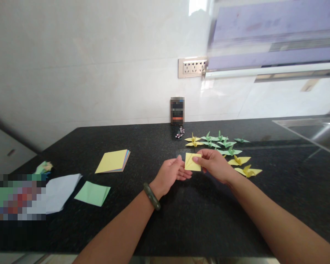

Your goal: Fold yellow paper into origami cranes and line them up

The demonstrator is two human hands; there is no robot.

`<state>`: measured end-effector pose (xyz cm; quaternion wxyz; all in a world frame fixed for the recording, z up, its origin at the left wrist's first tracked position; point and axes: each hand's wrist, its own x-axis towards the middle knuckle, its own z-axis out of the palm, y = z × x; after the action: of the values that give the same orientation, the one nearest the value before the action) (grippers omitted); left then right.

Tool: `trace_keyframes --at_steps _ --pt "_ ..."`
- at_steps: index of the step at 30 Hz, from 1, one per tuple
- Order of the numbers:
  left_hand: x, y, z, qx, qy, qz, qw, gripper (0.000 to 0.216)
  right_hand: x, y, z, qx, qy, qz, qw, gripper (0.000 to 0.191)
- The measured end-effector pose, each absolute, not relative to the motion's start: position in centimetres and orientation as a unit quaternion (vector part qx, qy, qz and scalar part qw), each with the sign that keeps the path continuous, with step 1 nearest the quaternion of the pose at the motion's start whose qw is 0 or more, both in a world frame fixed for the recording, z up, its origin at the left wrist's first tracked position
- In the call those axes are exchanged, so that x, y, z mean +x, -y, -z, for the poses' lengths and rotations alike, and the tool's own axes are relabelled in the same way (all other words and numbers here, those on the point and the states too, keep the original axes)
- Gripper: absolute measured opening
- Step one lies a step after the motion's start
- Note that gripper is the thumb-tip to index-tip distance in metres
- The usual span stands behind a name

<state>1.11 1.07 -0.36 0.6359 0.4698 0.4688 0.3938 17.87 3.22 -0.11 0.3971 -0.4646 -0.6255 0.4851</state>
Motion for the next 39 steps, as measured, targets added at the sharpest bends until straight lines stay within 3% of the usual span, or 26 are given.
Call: trace_keyframes --at_steps 3,7,13,22,30,39 --pt "1.1 -1.0 0.4 0.505 -0.469 -0.39 0.61 0.046 17.6 -3.0 0.1 -0.471 0.63 -0.48 0.389 0.028" --pt "1.3 -0.7 0.4 0.551 -0.479 -0.381 0.567 0.026 17.1 -2.6 0.2 -0.469 0.649 -0.464 0.379 0.027" --pt "1.3 -0.5 0.0 0.532 -0.467 -0.366 0.603 0.009 17.2 -2.8 0.2 -0.478 0.65 -0.45 0.382 0.025" --pt "-0.1 -0.9 0.0 0.54 -0.343 -0.302 0.707 0.033 18.2 -3.3 -0.1 -0.483 0.655 -0.436 0.384 0.028" --pt "0.9 -0.7 0.3 0.557 -0.471 -0.37 0.576 0.021 17.3 -2.7 -0.1 -0.466 0.641 -0.467 0.392 0.026" --pt "0.7 -0.7 -0.2 0.572 -0.454 -0.407 0.548 0.021 16.0 -1.9 0.4 -0.423 0.616 -0.527 0.403 0.032"
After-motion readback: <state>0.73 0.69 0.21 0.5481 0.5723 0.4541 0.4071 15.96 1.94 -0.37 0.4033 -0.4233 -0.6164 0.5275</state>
